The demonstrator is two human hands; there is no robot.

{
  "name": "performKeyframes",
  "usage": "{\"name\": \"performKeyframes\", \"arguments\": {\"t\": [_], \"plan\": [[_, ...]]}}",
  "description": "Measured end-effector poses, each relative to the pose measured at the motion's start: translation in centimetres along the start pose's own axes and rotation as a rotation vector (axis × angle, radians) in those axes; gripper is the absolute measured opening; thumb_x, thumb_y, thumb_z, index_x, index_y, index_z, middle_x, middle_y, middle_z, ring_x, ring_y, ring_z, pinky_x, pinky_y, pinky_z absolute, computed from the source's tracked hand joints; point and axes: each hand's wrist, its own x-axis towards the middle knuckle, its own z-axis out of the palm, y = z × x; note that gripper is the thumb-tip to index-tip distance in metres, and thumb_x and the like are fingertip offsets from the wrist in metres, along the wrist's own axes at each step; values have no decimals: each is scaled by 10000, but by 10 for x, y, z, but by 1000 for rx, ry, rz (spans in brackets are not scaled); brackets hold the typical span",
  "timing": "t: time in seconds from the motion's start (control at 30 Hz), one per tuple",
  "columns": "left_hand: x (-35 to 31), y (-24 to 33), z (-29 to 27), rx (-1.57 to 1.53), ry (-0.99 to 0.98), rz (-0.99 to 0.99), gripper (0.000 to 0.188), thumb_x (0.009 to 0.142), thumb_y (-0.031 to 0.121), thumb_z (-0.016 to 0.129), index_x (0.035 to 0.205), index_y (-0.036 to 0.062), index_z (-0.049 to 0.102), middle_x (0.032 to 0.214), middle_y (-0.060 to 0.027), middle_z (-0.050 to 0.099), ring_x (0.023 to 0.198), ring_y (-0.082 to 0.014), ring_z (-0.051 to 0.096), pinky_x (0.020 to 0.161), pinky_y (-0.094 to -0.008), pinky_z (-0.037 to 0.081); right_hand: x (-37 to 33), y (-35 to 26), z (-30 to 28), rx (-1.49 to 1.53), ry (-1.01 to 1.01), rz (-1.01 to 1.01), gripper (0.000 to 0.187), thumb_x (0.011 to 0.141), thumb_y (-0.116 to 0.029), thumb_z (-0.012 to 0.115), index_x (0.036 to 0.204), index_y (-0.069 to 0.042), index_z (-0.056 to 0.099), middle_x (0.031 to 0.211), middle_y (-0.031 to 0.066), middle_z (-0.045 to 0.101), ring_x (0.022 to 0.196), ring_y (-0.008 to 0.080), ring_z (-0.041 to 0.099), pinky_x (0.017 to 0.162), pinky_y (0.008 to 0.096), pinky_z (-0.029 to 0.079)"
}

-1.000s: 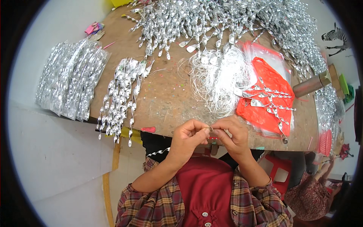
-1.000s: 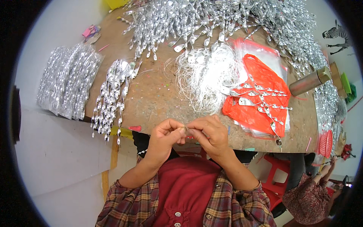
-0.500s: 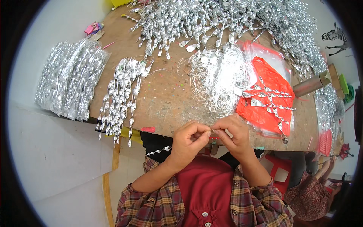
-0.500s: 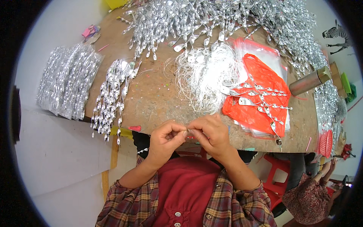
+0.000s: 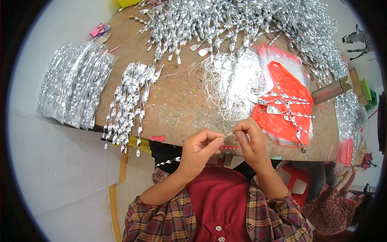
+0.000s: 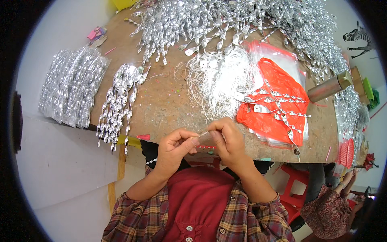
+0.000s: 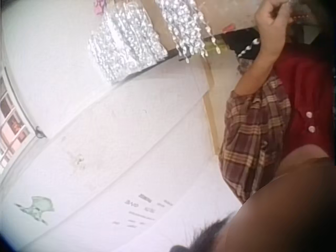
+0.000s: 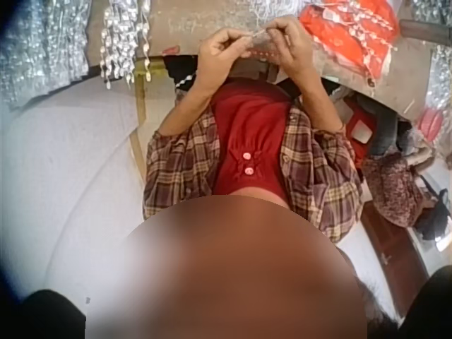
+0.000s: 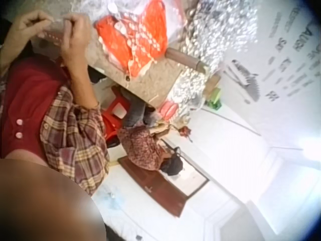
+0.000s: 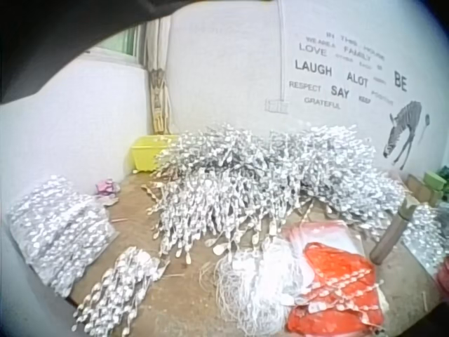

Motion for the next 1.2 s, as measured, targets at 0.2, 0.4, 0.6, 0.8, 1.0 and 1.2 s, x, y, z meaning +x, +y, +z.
{"name": "performKeyframes", "arguments": {"t": [0.2,0.4,0.6,0.8,1.0,1.2], "plan": [[-1,3,-3,-11,-9,-27,117,878,82,596,955,0,626,789,-6,601,699,-45,540,635,-196,461,-2,2,-6,178,78,213,47,854,-22,549,901,-20,547,823,85,524,712,200,523,658,292,424],[1,7,0,-48,-7,-8,172,858,74,613,1015,3,623,806,-7,599,685,-47,517,622,-188,417,1,-3,-9,59,-3,78,24,893,-26,503,911,-17,517,831,48,483,707,103,491,646,233,412],[3,6,-3,17,-36,-63,149,844,68,628,979,6,639,742,32,566,673,-30,491,614,-181,396,3,-6,-5,29,-67,-27,41,889,-47,514,914,-14,520,825,60,501,704,125,502,652,249,416],[4,9,-3,-46,11,-108,133,844,118,635,933,19,646,719,40,559,625,-16,439,562,-167,334,-5,10,-3,461,40,380,103,868,-41,557,967,-13,551,875,34,529,742,102,513,677,237,430],[7,7,-2,-242,-22,-156,124,847,129,630,916,27,635,701,49,545,613,-11,414,546,-167,302,-4,4,5,530,-78,338,246,839,-80,620,1078,-30,595,876,4,564,773,80,510,675,232,415],[4,4,0,-98,-6,-121,103,864,126,615,919,39,620,674,63,517,587,-8,410,527,-164,307,4,2,3,392,-124,134,126,807,-56,642,925,-21,613,868,48,584,802,121,534,709,248,422]]}}
